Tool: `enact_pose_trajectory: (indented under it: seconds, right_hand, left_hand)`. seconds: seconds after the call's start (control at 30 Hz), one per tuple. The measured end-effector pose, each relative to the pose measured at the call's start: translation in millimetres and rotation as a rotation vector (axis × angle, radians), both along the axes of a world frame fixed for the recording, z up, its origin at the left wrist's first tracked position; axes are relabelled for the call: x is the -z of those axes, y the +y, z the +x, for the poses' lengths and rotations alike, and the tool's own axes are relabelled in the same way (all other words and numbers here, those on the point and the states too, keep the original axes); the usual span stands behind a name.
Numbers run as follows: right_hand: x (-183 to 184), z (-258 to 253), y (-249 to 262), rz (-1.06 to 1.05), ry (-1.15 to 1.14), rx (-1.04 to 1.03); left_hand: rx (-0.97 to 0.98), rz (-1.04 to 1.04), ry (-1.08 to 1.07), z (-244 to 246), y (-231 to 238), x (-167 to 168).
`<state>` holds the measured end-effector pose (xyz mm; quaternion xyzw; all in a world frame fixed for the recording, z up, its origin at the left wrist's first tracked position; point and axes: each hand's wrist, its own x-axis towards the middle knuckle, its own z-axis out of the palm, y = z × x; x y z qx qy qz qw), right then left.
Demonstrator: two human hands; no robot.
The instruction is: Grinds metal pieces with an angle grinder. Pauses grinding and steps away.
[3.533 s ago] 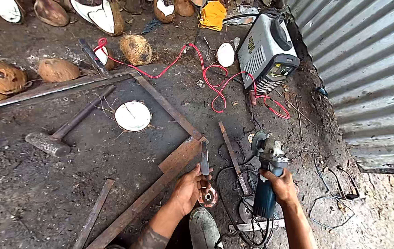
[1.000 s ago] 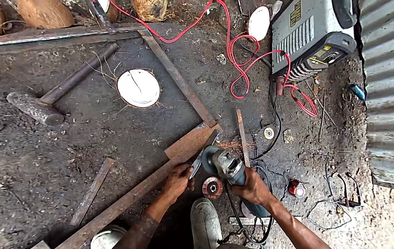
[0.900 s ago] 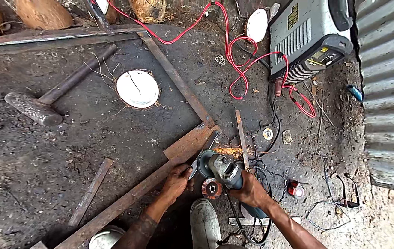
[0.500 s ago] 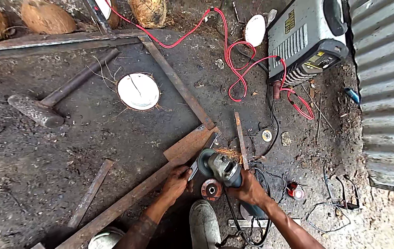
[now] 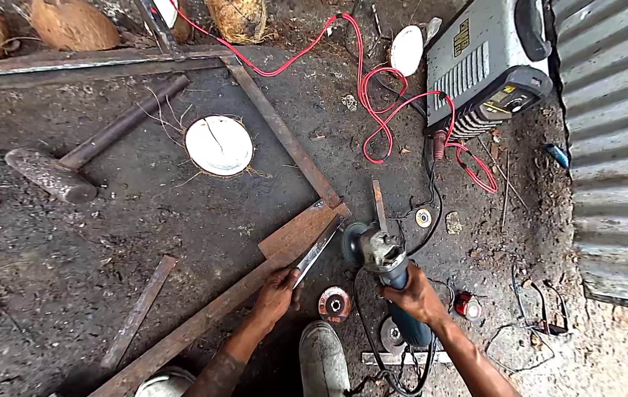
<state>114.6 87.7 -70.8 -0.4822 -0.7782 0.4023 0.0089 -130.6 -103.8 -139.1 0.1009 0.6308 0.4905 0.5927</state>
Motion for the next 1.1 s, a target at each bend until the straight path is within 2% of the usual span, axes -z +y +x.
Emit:
enact_pose_trajectory:
  seconds: [0.2,0.37,0.6,1.1]
  right_hand:
    - [10.3,-20.6,-13.0,-0.055,-0.113,-0.136]
    - [11.2,-23.8,-12.6,-0.043,-0.171,-0.145]
    - [8.2,-35.2,-10.8,-0.031,-0.229,-0.152]
    - [3.2,-49.1,-6.4,-0.046,-0.255,-0.183]
  left_hand:
    - [-0.119,-0.081,0.052,10.1,-3.2,-3.1]
    - [-0.169,-0.101,0.134,22.9,-3.9,8.1]
    - [-0.192,-0.101,0.315,36.4,-3.3,17.4]
    - [-0.188,-0.113,0.400,39.2,-3.7,21.2]
